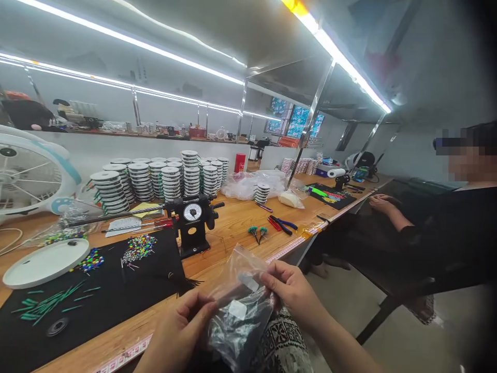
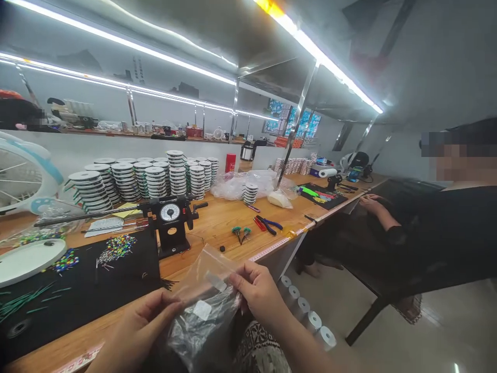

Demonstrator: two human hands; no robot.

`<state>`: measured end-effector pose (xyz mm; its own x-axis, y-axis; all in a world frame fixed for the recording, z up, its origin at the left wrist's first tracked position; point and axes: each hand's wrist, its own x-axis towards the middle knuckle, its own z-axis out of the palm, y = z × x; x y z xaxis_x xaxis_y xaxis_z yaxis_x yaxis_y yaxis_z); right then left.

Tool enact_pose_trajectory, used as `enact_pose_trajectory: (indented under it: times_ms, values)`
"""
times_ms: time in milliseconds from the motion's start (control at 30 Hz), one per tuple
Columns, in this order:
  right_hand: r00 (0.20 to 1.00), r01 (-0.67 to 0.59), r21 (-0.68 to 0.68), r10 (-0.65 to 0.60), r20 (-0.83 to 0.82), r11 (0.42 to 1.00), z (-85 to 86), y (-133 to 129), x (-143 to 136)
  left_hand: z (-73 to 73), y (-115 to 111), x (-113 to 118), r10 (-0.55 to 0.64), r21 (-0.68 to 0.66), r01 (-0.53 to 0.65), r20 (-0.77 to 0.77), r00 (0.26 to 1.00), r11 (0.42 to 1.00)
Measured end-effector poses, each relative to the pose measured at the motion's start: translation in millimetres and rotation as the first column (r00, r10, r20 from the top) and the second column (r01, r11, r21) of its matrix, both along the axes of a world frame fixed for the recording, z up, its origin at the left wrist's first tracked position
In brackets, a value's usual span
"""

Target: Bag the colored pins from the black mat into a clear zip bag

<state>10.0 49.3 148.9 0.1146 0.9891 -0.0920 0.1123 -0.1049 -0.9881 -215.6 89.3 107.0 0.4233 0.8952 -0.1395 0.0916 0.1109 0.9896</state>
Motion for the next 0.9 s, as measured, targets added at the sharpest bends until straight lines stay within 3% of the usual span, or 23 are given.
enact_pose_trajectory:
  times_ms: [100,333,467,600,733,833,900]
  values:
    - [0.999,-0.05,-0.021,0.051,0.005,0.998,-3.4,0.7,-0.5,-1.7,3.7,-5.7,0.039,0.085,-0.035,-0.05,0.998,0.996]
    - [0.998,-0.057,-0.051,0.057,-0.011,0.997,-1.9,8.5,-3.8,-9.8,6.2,-11.5,-0.034,-0.137,0.051,0.117,0.992,0.989]
    - [0.994,0.051,0.011,-0.05,-0.101,0.999,-5.9,12.0,-6.8,-4.9,1.5,-12.4,-0.002,-0.258,0.088,0.317,0.948,0.962]
    - [0.978,0.122,0.057,-0.111,-0.176,0.991,-13.1,10.7,-8.2,2.0,-1.1,-7.5,0.059,-0.362,0.033,0.24,0.969,0.931]
    - [0.973,0.177,0.071,-0.163,-0.165,0.982,-23.3,5.9,-4.3,-3.8,-1.5,-0.2,0.09,-0.288,-0.028,0.207,0.974,0.957]
    - [0.959,0.259,0.102,-0.243,-0.145,0.96,-27.0,2.2,1.7,-9.9,-5.5,-1.6,0.026,-0.295,0.017,0.141,0.99,0.955]
    - [0.97,0.229,0.081,-0.22,-0.104,0.97,-23.9,-0.5,5.9,-8.1,-8.4,-11.2,-0.077,-0.262,0.094,0.072,0.994,0.961]
